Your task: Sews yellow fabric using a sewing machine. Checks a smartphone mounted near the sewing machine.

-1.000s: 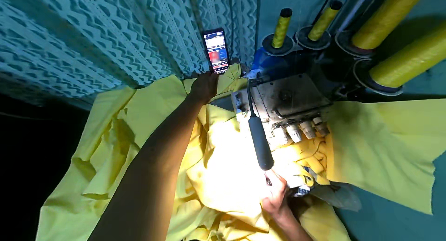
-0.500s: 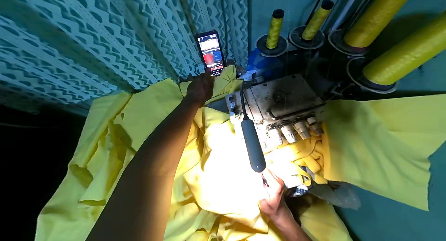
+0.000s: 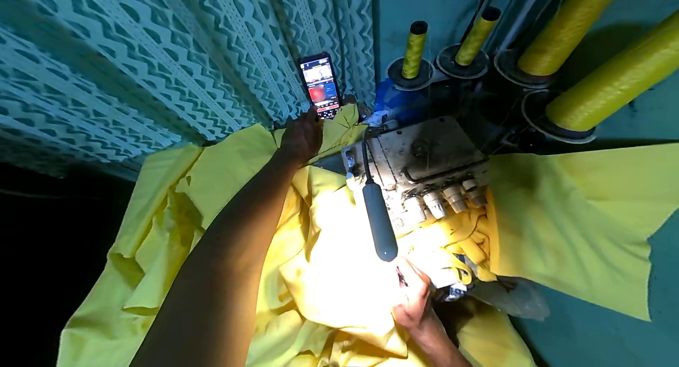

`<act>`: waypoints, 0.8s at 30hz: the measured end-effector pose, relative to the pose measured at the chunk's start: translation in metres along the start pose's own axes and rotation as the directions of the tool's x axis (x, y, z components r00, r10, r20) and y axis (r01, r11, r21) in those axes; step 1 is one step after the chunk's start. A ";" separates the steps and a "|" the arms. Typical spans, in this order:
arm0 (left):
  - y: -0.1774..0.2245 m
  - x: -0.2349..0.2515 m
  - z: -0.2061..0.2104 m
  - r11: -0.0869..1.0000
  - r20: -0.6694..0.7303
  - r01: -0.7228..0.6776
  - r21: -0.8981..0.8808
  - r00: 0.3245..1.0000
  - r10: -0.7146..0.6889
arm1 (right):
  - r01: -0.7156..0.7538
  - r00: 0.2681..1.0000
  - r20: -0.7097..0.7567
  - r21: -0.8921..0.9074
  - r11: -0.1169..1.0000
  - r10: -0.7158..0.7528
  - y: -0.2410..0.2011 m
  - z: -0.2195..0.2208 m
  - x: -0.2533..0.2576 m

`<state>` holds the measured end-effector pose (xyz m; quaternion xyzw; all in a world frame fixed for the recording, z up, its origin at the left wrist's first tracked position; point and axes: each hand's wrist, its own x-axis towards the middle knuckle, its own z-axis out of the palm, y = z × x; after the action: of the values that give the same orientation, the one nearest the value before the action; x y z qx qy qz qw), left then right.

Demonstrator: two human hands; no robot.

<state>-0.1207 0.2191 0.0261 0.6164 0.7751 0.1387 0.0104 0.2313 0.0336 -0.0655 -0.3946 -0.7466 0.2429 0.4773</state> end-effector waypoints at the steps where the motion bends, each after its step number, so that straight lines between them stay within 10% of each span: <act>1: 0.002 0.002 -0.004 1.000 0.005 0.013 -0.003 1.000 -0.013 | 0.003 1.000 -0.002 -0.005 1.000 -0.003 0.000 0.000 0.000; 24: 0.010 -0.002 0.008 0.990 0.088 -0.059 0.131 0.995 0.048 | -0.003 1.000 0.002 -0.019 1.000 0.003 -0.001 0.000 -0.001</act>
<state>-0.1093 0.2206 0.0203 0.6415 0.7647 0.0608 -0.0018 0.2311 0.0321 -0.0659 -0.3999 -0.7489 0.2370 0.4722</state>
